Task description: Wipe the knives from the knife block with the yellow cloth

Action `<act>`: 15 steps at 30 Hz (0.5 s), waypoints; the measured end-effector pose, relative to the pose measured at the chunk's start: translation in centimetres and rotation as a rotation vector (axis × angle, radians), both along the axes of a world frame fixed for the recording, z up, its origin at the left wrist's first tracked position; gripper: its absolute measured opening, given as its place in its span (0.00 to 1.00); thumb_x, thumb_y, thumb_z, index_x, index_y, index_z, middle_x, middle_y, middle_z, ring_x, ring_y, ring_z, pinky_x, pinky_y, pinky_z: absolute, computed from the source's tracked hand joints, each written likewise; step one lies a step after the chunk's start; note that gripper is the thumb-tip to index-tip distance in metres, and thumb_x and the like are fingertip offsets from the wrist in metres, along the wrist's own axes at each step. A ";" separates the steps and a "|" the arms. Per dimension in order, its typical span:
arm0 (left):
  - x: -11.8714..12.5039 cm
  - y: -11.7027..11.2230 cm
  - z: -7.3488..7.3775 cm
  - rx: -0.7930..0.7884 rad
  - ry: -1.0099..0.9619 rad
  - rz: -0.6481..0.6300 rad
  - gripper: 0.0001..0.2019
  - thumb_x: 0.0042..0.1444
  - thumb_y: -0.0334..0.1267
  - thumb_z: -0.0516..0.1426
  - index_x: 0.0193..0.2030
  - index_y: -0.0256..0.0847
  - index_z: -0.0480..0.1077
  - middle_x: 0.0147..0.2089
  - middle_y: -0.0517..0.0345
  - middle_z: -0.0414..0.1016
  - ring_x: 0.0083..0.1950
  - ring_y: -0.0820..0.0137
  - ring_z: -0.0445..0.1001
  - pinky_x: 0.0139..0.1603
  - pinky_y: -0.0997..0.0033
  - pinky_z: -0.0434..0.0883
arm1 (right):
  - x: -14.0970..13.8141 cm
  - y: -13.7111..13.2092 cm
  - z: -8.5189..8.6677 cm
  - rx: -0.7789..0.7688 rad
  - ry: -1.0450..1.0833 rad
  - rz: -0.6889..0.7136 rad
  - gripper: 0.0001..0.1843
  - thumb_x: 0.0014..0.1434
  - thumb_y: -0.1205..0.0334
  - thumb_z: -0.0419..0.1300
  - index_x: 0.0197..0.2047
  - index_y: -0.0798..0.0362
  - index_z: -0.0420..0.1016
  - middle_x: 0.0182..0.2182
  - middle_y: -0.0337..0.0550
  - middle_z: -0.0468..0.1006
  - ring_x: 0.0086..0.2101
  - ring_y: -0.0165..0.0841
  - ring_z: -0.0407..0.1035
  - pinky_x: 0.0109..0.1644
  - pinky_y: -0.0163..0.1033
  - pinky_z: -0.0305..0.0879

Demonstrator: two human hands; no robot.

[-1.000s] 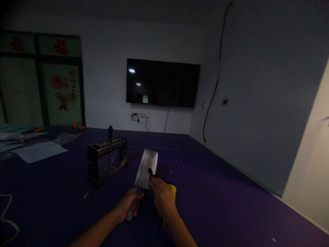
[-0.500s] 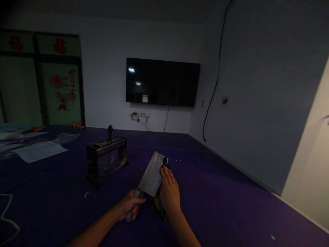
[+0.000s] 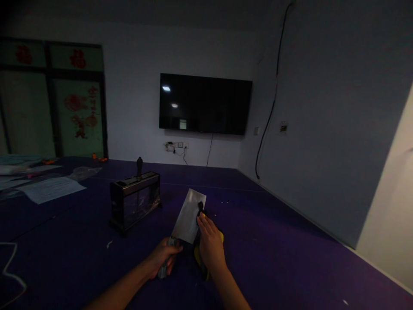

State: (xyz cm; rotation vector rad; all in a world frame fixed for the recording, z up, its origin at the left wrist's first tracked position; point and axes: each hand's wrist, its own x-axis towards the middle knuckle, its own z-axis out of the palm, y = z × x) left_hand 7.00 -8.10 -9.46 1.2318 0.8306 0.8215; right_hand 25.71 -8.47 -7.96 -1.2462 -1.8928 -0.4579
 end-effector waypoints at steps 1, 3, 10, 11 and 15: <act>0.0 0.1 0.0 -0.002 -0.009 0.004 0.17 0.39 0.48 0.60 0.28 0.41 0.59 0.09 0.72 0.55 0.08 0.77 0.55 0.11 0.80 0.49 | 0.0 0.0 0.1 -0.001 -0.007 0.018 0.33 0.49 0.77 0.43 0.58 0.52 0.61 0.56 0.45 0.65 0.55 0.37 0.58 0.55 0.49 0.61; 0.0 0.2 -0.1 -0.010 -0.023 0.025 0.17 0.39 0.49 0.60 0.28 0.41 0.59 0.09 0.73 0.55 0.08 0.78 0.54 0.11 0.80 0.49 | -0.2 -0.1 0.2 -0.008 -0.023 0.061 0.33 0.48 0.78 0.44 0.57 0.52 0.64 0.55 0.45 0.67 0.54 0.37 0.60 0.55 0.48 0.61; -0.1 0.9 -0.6 -0.067 -0.065 0.073 0.18 0.39 0.50 0.60 0.28 0.42 0.58 0.09 0.74 0.53 0.07 0.78 0.52 0.10 0.81 0.48 | -1.2 -1.0 0.8 -0.094 -0.057 0.160 0.30 0.49 0.79 0.45 0.51 0.49 0.70 0.49 0.44 0.73 0.51 0.35 0.63 0.52 0.45 0.64; -0.1 1.0 -0.6 -0.075 -0.073 0.074 0.18 0.39 0.49 0.60 0.28 0.42 0.57 0.09 0.74 0.53 0.07 0.78 0.52 0.10 0.80 0.48 | -1.4 -1.2 0.9 -0.104 -0.064 0.174 0.29 0.49 0.78 0.45 0.50 0.49 0.71 0.48 0.44 0.73 0.50 0.35 0.64 0.51 0.45 0.64; -0.1 1.1 -0.6 -0.089 -0.116 0.071 0.18 0.40 0.49 0.61 0.26 0.42 0.57 0.09 0.73 0.53 0.08 0.79 0.52 0.10 0.80 0.49 | -1.9 -1.6 1.1 -0.138 -0.091 0.221 0.28 0.49 0.78 0.46 0.49 0.48 0.72 0.45 0.43 0.76 0.47 0.34 0.67 0.49 0.43 0.65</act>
